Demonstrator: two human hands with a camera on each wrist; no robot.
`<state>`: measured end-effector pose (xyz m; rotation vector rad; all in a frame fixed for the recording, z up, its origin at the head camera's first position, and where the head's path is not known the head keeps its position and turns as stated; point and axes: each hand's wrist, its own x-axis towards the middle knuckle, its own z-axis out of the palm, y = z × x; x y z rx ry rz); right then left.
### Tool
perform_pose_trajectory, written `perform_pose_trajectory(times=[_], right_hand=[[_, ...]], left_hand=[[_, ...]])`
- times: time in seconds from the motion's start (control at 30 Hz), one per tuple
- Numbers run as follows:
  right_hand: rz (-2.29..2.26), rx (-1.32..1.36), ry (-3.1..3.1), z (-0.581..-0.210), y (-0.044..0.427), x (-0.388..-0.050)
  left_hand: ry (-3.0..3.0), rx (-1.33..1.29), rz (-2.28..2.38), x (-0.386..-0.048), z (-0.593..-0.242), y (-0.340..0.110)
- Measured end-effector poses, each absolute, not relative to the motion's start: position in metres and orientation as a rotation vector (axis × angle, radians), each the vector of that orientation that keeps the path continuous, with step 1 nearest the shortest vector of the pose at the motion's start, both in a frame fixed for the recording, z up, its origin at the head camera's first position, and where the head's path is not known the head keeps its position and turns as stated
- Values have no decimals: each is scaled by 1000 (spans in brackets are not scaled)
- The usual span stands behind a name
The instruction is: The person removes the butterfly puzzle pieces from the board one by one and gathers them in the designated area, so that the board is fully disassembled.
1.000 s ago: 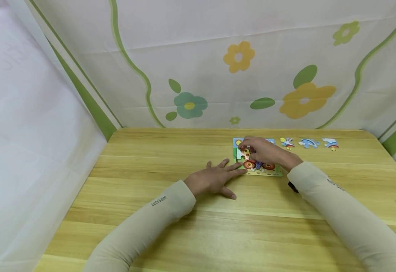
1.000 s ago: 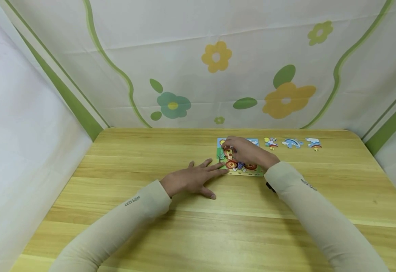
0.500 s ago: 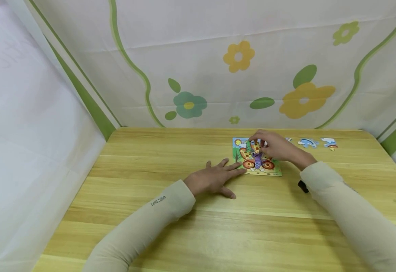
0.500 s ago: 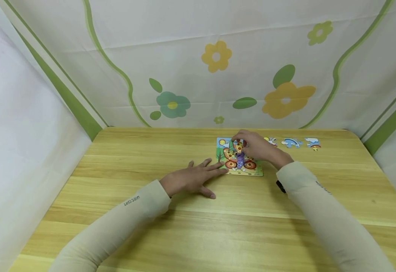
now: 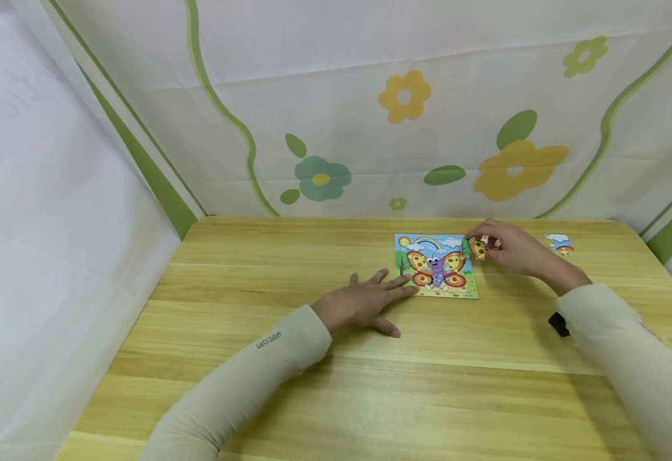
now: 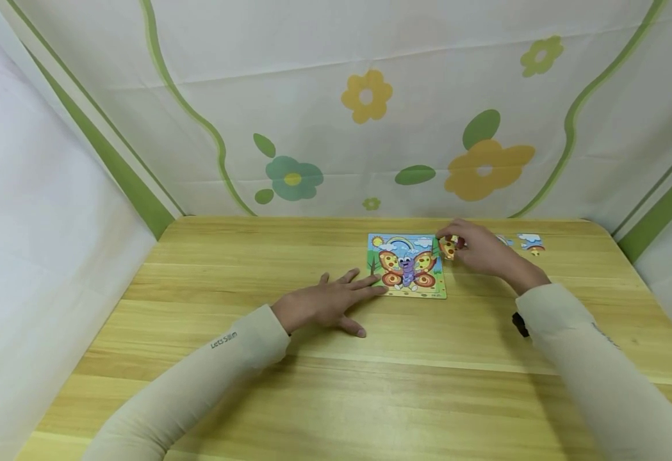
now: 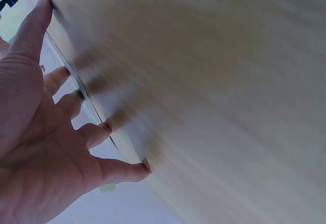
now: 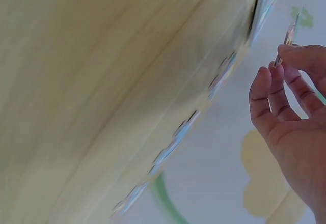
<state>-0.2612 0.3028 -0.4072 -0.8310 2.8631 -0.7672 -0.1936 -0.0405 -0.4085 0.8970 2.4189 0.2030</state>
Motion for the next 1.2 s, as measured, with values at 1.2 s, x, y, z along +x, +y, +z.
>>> perform_pose_trajectory(times=[1.2], right_hand=[[-648, -724, 2817, -429, 335, -251]], left_hand=[[2430, 902, 202, -192, -408, -40]])
